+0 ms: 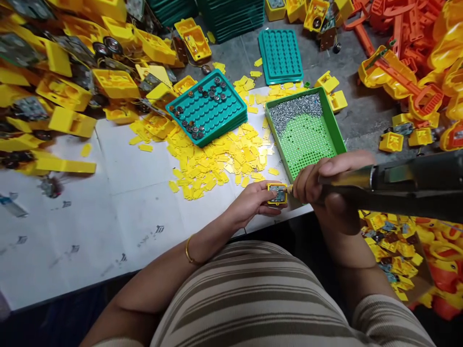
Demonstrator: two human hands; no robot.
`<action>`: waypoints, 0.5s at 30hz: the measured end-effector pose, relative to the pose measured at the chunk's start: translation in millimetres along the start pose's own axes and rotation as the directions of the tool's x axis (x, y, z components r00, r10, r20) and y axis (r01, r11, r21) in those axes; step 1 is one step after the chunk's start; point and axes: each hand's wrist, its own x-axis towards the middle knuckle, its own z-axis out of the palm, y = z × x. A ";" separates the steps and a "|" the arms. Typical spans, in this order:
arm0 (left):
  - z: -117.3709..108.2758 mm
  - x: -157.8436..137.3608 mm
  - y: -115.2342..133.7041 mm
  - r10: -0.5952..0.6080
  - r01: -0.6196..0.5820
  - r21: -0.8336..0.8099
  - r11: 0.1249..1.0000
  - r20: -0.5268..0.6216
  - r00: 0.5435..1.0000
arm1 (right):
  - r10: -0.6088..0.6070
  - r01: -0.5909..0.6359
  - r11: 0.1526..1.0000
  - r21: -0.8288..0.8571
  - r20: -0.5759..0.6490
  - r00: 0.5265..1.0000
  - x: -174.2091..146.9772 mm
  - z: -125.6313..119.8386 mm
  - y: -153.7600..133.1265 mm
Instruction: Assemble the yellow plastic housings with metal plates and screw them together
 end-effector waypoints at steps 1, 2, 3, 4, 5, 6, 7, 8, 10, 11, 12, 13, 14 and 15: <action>0.1 0.2 -0.2 -0.001 0.001 0.003 1.000 0.001 1.000 | 0.000 0.000 1.000 -0.017 -0.003 1.000 0.0 0.5 1.4; 0.4 0.4 -0.5 -0.002 0.002 0.004 1.000 0.000 1.000 | -0.001 0.001 0.999 -0.033 -0.005 1.000 0.0 1.2 2.5; 0.8 0.8 -0.8 -0.001 0.001 0.001 1.000 -0.003 1.000 | -0.001 0.001 0.999 -0.045 -0.003 1.000 0.2 2.2 3.5; 1.3 1.1 -1.0 0.002 -0.002 -0.004 1.000 -0.008 1.000 | -0.001 0.001 0.999 -0.048 0.001 1.000 0.7 3.4 4.4; 1.9 1.5 -1.2 0.008 -0.009 -0.012 1.000 -0.011 1.000 | -0.003 0.004 0.999 -0.037 0.012 1.000 1.6 4.8 5.1; 2.6 1.8 -1.4 0.017 -0.017 -0.022 1.000 -0.015 1.000 | -0.011 0.011 1.000 -0.013 0.026 1.000 3.0 6.4 5.5; 3.2 2.1 -1.6 0.023 -0.023 -0.030 0.999 -0.018 1.000 | -0.020 0.019 1.000 0.018 0.044 0.999 4.9 7.9 5.7; 3.8 2.3 -1.7 0.027 -0.028 -0.037 0.999 -0.019 0.999 | -0.022 0.020 0.999 0.041 0.066 0.998 7.0 9.2 5.5; 4.5 2.7 -2.1 0.032 -0.033 -0.045 0.998 -0.019 0.999 | -0.008 0.002 0.999 0.048 0.118 0.993 11.3 10.7 4.3; 4.6 3.0 -2.5 0.033 -0.034 -0.045 0.998 -0.020 0.999 | 0.011 -0.016 0.999 0.032 0.138 0.990 12.8 10.8 3.3; 4.7 3.5 -3.0 0.035 -0.036 -0.043 0.998 -0.021 0.999 | 0.036 -0.038 0.999 0.012 0.157 0.987 13.8 10.5 2.3; 4.6 4.1 -3.7 0.037 -0.037 -0.042 0.998 -0.022 0.999 | 0.057 -0.058 0.998 0.000 0.178 0.982 14.1 10.0 1.4; 4.5 4.8 -4.6 0.038 -0.039 -0.042 0.998 -0.024 0.999 | 0.068 -0.070 0.998 0.001 0.197 0.978 13.7 9.3 0.7; 4.5 5.8 -5.5 0.040 -0.041 -0.042 0.998 -0.025 0.999 | 0.081 -0.082 0.997 -0.002 0.225 0.971 12.9 8.8 0.4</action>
